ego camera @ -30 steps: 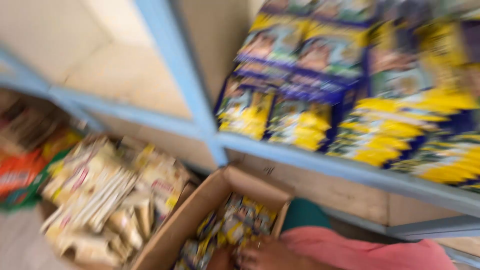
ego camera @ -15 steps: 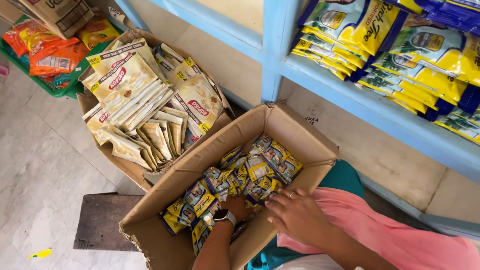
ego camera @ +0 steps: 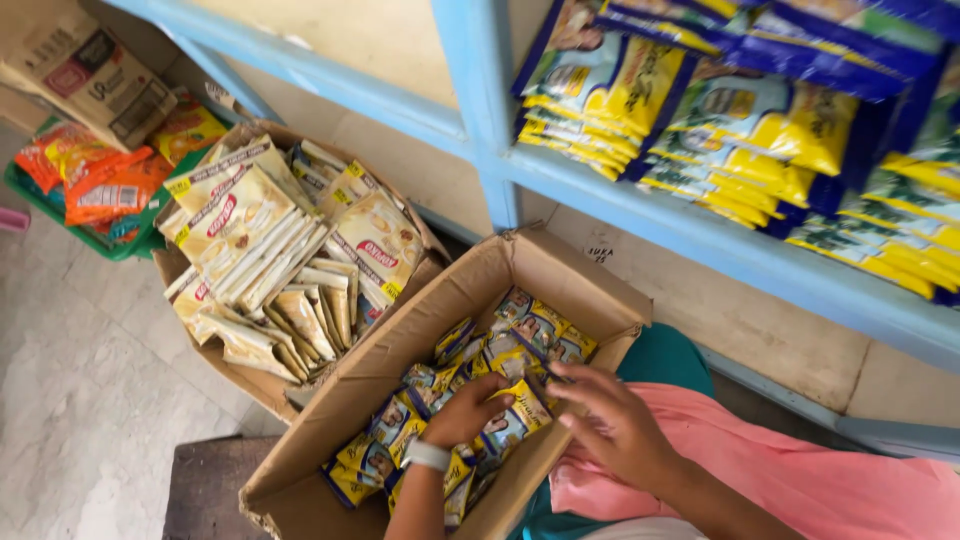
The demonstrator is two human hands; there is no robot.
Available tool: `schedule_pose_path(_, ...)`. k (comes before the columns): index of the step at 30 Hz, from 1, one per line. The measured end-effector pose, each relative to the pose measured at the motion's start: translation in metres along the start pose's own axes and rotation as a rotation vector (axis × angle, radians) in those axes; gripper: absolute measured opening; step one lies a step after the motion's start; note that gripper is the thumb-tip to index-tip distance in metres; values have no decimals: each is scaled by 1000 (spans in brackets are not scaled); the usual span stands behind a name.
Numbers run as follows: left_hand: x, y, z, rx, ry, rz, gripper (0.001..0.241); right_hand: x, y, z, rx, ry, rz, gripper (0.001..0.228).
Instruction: The recorder is stocking milk powder sachets from a cardboard box onto a low shelf in a grocery store.
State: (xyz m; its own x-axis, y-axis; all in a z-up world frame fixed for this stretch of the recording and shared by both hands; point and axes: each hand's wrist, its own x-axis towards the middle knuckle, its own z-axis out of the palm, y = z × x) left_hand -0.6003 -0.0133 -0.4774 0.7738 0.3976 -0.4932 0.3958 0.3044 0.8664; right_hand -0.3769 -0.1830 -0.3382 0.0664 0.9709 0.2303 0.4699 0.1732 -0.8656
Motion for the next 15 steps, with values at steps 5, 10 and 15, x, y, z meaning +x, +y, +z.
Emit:
schedule_pose_path(5, -69, 161, 29, 165, -114, 96, 18, -14, 20, -27, 268, 176, 185, 50)
schedule_pose_path(10, -100, 236, 68, 307, -297, 174, 20, -34, 19, -30, 872, 22, 495, 81)
schedule_pose_path(15, -67, 190, 76, -53, -253, 281, 35, -76, 43, -48, 1379, 274, 559, 71)
